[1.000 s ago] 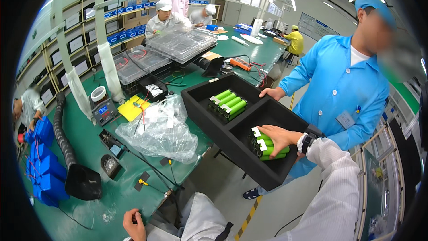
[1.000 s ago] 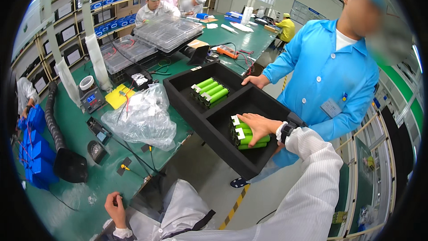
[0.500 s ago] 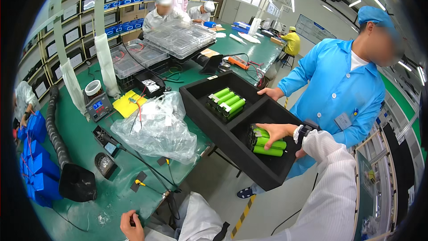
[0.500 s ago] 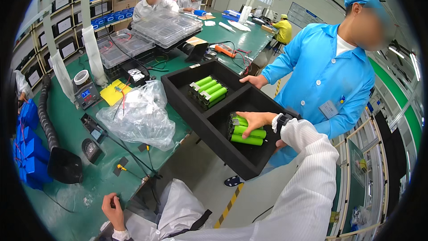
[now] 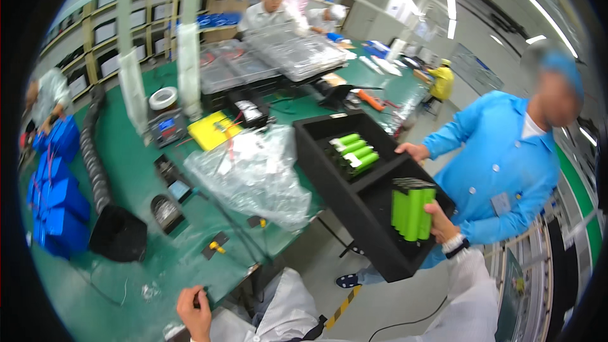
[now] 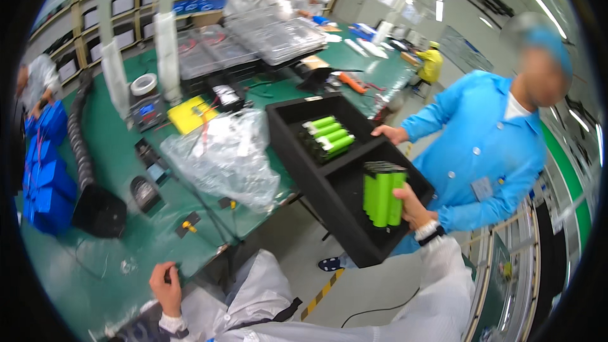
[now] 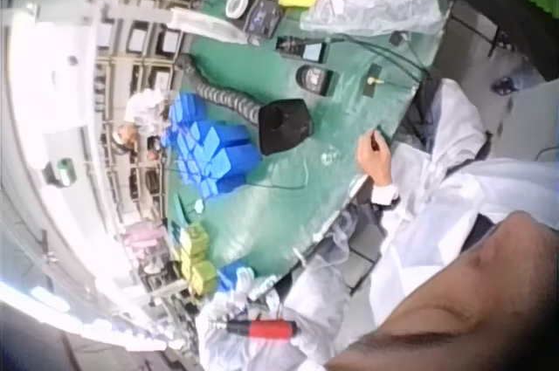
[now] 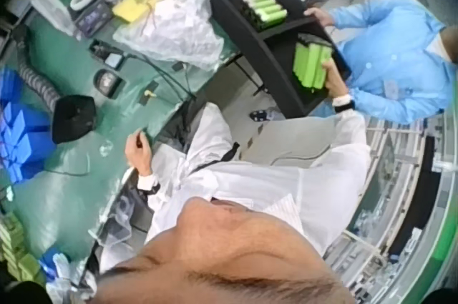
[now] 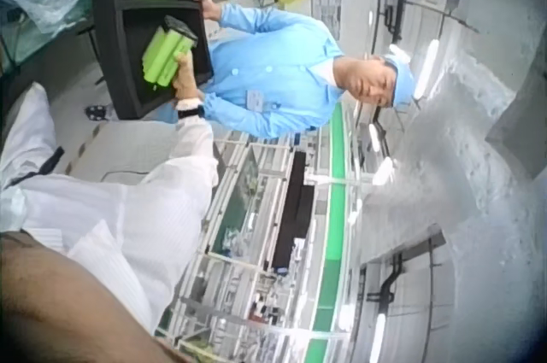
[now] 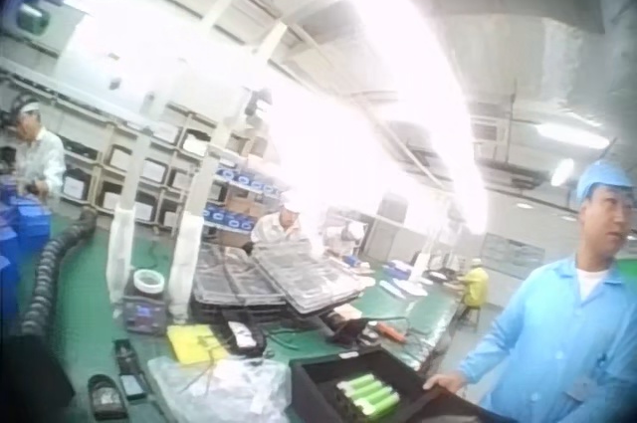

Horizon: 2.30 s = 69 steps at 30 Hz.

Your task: Assembling electronic components, connecting wires to a PCB, and handling lithium-ion battery cells in a factory environment.

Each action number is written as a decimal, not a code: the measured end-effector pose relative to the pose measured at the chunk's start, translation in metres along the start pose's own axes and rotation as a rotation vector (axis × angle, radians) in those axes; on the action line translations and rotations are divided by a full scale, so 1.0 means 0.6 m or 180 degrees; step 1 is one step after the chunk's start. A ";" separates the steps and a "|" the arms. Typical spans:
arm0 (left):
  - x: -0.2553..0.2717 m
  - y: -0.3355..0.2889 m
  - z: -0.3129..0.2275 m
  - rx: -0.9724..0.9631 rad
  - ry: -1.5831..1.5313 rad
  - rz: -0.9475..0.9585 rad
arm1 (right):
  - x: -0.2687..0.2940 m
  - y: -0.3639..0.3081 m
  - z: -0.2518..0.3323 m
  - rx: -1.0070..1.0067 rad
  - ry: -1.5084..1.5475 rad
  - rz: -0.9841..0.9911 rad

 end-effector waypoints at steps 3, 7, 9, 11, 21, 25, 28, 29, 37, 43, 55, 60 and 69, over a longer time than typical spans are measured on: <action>-0.008 0.013 -0.008 0.0023 -0.0056 0.0377 | 0.078 -0.108 -0.038 0.0282 0.0998 -0.0992; 0.008 0.011 -0.052 -0.0003 -0.0420 0.0470 | -0.022 -0.111 0.036 0.1326 0.1323 0.0132; -0.001 0.003 -0.091 -0.0001 -0.0969 0.0705 | -0.137 -0.101 0.066 0.1655 0.1582 0.0139; -0.022 -0.008 -0.116 0.0150 -0.2052 0.1282 | -0.274 -0.065 0.050 0.1733 0.1955 0.0337; 0.076 -0.021 -0.050 0.0862 -0.3364 0.2837 | -0.782 0.057 -0.155 -0.1351 0.2082 0.2676; 0.092 -0.055 0.022 0.1437 -0.3172 0.1845 | -0.876 0.067 -0.162 -0.1507 0.2144 0.3208; 0.089 -0.077 0.076 0.1863 -0.4057 0.1807 | -0.911 0.076 -0.182 -0.1638 0.2150 0.3282; 0.092 -0.071 0.082 0.1850 -0.4044 0.1827 | -0.914 0.087 -0.190 -0.1612 0.2156 0.3276; 0.087 -0.052 0.080 0.2090 -0.3660 0.0862 | -0.887 0.115 -0.136 -0.1099 0.0692 0.3143; 0.089 -0.006 0.071 0.1629 -0.3120 0.0823 | -0.873 0.164 -0.166 -0.0262 -0.0950 0.3012; 0.133 0.050 0.069 0.0360 -0.0423 0.1021 | -0.880 0.189 -0.157 0.1219 -0.1211 0.2816; 0.134 0.050 0.099 0.0433 -0.0198 0.0733 | -0.883 0.188 -0.179 0.1035 -0.1008 0.2736; 0.126 0.035 0.081 0.0406 -0.0533 0.1223 | -0.880 0.176 -0.211 0.0911 -0.1016 0.2809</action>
Point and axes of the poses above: each hand's wrist, its own y-axis towards the middle knuckle, its own x-axis out of the back of the hand, z = x × y, the point moved 6 cm from there along y, towards the middle knuckle, and after that the axes turned 9 degrees about z, right-handed, at the moved point
